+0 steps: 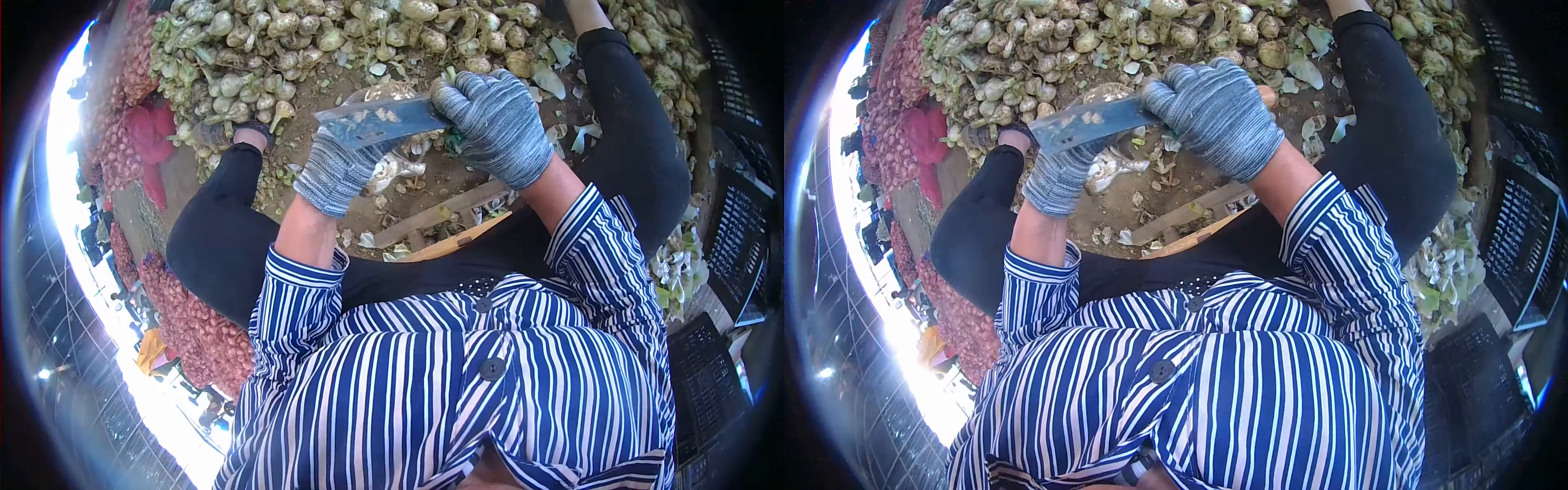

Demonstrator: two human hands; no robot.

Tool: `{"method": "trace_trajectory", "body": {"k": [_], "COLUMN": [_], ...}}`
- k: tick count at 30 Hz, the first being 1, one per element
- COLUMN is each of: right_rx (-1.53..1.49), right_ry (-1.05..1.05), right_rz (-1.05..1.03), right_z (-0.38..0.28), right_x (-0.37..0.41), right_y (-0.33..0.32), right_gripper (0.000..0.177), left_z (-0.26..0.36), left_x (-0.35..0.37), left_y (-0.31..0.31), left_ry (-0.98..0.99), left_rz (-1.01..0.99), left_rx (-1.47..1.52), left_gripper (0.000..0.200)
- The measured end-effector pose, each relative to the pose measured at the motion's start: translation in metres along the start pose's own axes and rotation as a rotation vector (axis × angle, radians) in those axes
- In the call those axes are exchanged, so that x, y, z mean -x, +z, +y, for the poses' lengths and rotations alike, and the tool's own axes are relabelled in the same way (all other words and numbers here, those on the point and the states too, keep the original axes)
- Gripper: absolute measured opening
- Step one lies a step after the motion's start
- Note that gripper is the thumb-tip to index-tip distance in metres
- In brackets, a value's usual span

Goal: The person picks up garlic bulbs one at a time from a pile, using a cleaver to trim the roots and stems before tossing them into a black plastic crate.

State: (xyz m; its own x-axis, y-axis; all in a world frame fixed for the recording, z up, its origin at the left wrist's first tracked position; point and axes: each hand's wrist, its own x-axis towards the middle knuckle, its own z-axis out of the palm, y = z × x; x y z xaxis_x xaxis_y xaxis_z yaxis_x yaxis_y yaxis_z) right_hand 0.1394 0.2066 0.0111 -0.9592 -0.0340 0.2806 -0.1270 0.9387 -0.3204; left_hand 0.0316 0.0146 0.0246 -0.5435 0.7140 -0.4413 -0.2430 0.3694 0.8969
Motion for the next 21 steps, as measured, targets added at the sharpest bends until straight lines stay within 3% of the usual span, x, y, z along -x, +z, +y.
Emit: {"method": "trace_trajectory", "body": {"k": [3, 6, 7, 8, 10, 11, 12, 16, 17, 21], "right_rx": [-0.113, -0.07, -0.051, -0.169, -0.299, -0.59, -0.889, -1.777, -1.842, -1.866], "right_ry": [-0.013, 0.281, 0.285, 0.378, 0.479, 0.609, 0.741, 1.006, 1.045, 1.217], "right_rz": [0.091, -0.108, 0.026, -0.039, 0.106, 0.12, 0.129, 0.172, 0.269, 0.275], "right_z": [0.009, 0.053, 0.059, 0.05, 0.042, 0.043, 0.039, 0.044, 0.038, 0.037], "right_x": [-0.002, 0.004, 0.008, 0.001, 0.005, 0.005, 0.005, 0.013, 0.016, 0.016], "right_y": [0.006, 0.034, 0.034, 0.019, 0.024, 0.024, 0.023, 0.01, 0.005, -0.002], "right_gripper": [0.021, 0.025, 0.031, 0.022, 0.024, 0.022, 0.02, 0.02, 0.025, 0.029], "left_z": [-0.09, 0.044, 0.064, 0.06, 0.06, 0.045, 0.032, 0.02, 0.029, 0.083], "left_x": [-0.029, 0.018, 0.023, 0.025, 0.02, 0.014, 0.008, -0.012, -0.021, -0.06], "left_y": [-0.043, 0.016, 0.024, 0.022, 0.006, -0.003, -0.009, -0.028, -0.031, 0.004], "left_ry": [0.477, 0.127, 0.024, 0.101, 0.105, 0.186, 0.133, -0.075, -0.242, 0.074], "left_rz": [-0.064, -0.076, 0.054, 0.132, 0.241, 0.227, 0.248, 0.334, 0.435, 0.239], "left_rx": [-0.973, -0.039, -0.204, -0.114, -0.345, -0.155, 0.159, 0.603, 0.804, 0.702], "left_gripper": [0.036, 0.05, 0.066, 0.063, 0.06, 0.055, 0.055, 0.045, 0.043, 0.044]}}
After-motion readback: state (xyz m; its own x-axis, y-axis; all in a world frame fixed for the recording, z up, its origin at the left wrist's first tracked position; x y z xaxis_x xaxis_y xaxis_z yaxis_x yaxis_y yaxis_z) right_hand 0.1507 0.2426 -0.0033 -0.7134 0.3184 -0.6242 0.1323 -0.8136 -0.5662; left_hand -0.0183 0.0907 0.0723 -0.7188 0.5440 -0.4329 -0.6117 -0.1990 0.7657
